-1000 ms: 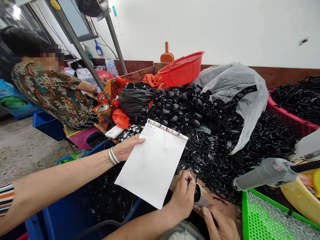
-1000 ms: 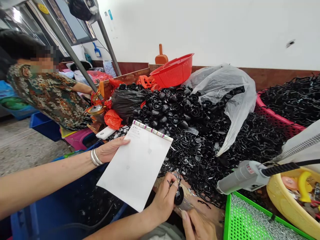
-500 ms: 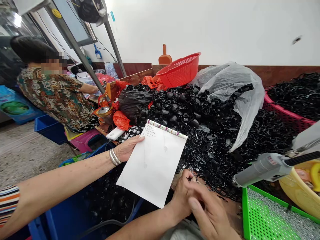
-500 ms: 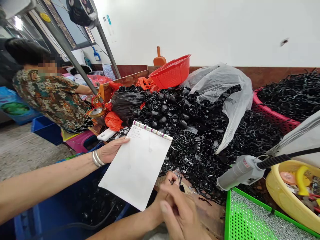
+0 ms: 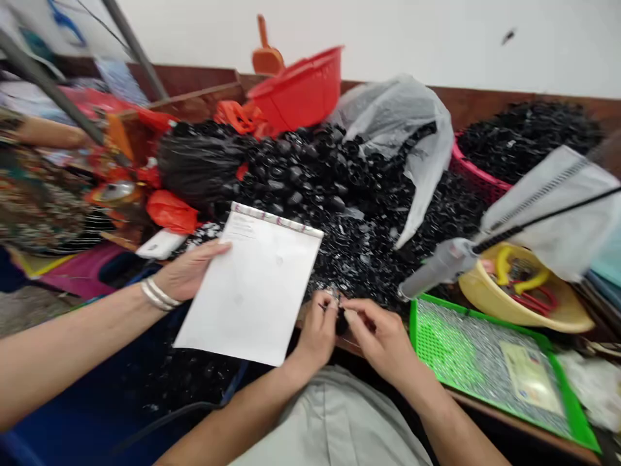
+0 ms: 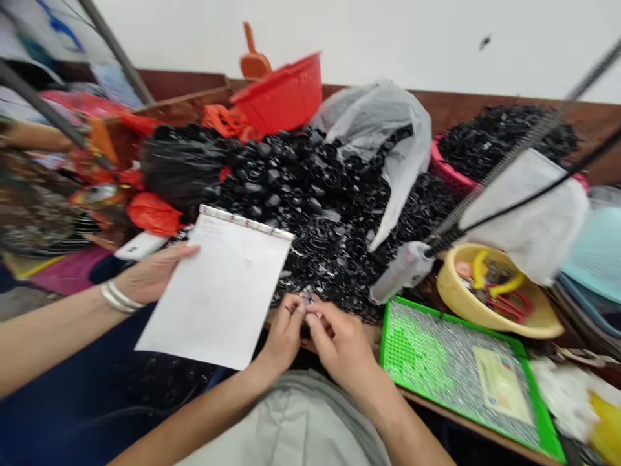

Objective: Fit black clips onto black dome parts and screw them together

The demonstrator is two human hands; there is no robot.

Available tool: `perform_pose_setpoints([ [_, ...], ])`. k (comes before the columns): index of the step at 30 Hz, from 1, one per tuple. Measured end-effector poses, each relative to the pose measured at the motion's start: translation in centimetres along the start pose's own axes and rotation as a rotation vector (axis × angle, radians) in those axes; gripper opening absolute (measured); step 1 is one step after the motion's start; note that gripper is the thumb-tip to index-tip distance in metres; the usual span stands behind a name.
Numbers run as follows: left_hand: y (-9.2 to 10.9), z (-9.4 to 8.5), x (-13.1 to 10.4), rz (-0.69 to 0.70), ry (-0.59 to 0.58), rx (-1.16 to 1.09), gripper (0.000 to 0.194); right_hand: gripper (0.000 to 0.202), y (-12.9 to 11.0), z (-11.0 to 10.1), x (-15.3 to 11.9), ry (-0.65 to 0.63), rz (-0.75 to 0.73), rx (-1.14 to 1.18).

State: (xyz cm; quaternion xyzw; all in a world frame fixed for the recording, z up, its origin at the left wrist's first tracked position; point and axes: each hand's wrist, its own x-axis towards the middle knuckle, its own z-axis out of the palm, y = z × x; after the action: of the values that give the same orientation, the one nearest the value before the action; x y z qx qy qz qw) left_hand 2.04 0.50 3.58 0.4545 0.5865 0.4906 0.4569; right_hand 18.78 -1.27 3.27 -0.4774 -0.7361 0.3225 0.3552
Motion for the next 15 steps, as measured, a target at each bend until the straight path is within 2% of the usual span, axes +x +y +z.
perform_pose_setpoints([
  [1, -1.3, 1.4, -0.7, -0.007, -0.031, 0.001, 0.017, 0.026, 1.2, -0.8, -0.5, 0.011, 0.094, -0.056],
  [3, -3.3, 3.0, -1.3, 0.016, -0.058, 0.043, 0.013, 0.024, 3.1, -1.9, -1.6, -0.050, 0.201, -0.218],
  [6, -4.7, 3.2, -0.8, 0.038, -0.082, 0.103, 0.015, 0.022, 4.0, -2.1, -2.7, -0.232, 0.234, -0.450],
  [8, -4.9, 2.9, -0.4, 0.007, -0.091, 0.076, 0.016, 0.023, 3.9, -1.6, -2.7, -0.273, 0.241, -0.513],
  [11, -4.7, 2.8, -0.1, -0.058, -0.090, -0.016, 0.017, 0.026, 3.5, -0.7, -1.7, -0.228, 0.256, -0.525],
  [15, -4.1, 2.0, -0.1, -0.238, -0.142, -0.198, 0.021, 0.026, 3.8, 0.7, -0.1, -0.210, 0.317, -0.636],
])
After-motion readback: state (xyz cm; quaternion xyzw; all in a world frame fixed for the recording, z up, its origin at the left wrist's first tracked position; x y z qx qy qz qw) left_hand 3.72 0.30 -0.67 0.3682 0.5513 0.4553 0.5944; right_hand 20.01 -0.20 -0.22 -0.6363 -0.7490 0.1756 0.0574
